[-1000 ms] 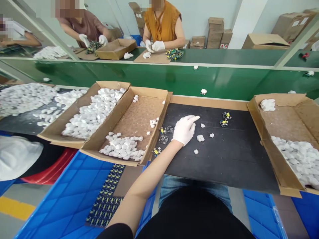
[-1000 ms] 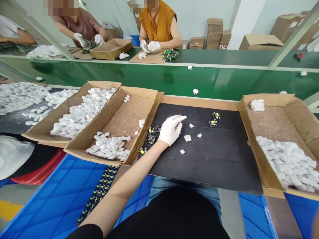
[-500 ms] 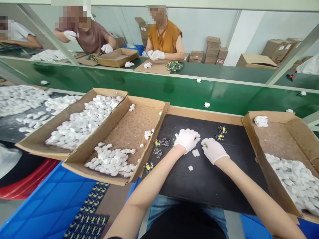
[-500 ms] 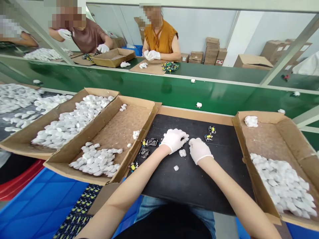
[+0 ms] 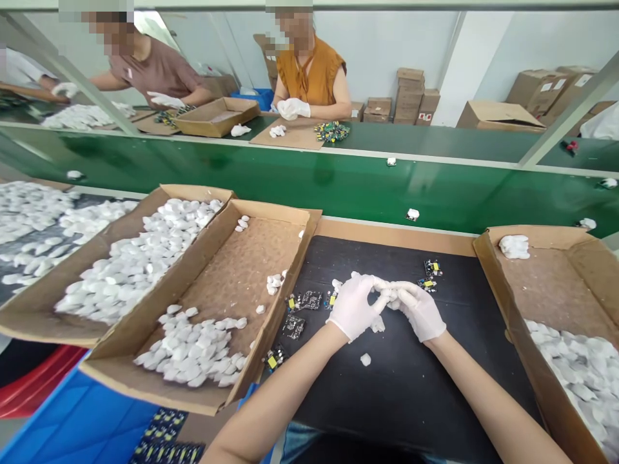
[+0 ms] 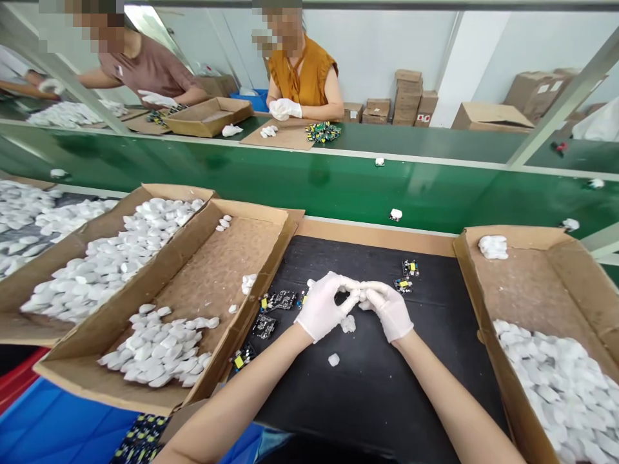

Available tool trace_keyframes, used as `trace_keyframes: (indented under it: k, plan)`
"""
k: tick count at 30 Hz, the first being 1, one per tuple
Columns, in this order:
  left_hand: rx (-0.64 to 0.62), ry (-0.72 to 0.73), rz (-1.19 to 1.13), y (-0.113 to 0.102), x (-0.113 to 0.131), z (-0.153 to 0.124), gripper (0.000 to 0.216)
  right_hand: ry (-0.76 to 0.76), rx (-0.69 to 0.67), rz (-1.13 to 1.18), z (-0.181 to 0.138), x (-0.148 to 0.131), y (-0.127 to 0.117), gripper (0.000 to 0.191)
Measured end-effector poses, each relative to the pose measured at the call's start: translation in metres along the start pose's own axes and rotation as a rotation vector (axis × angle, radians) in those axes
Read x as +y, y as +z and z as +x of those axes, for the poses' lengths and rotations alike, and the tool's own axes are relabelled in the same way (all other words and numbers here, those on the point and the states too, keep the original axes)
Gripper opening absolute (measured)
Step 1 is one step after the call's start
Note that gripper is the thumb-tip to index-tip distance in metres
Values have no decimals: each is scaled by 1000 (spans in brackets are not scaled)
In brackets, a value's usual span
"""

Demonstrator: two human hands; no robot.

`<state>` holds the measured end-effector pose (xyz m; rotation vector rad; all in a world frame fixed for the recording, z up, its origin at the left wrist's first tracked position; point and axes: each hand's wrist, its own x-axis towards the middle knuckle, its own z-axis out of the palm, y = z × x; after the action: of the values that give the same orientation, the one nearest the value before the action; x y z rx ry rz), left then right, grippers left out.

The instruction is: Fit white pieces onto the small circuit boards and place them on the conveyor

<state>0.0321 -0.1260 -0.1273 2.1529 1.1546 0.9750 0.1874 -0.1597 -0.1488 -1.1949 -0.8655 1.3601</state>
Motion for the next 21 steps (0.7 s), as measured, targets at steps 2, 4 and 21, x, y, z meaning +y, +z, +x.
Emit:
trace_keyframes:
  k: [2, 4, 21]
  plan:
    - [-10, -18, -49, 1, 0, -1, 14, 29, -13, 43, 0, -1, 0, 37]
    - [-44, 26, -61, 0, -1, -1, 25, 53, -31, 79, 0, -1, 1, 36]
    - [-84, -218, -270, -4, -1, -3, 7, 56, -190, 106, -6, 2, -3, 31]
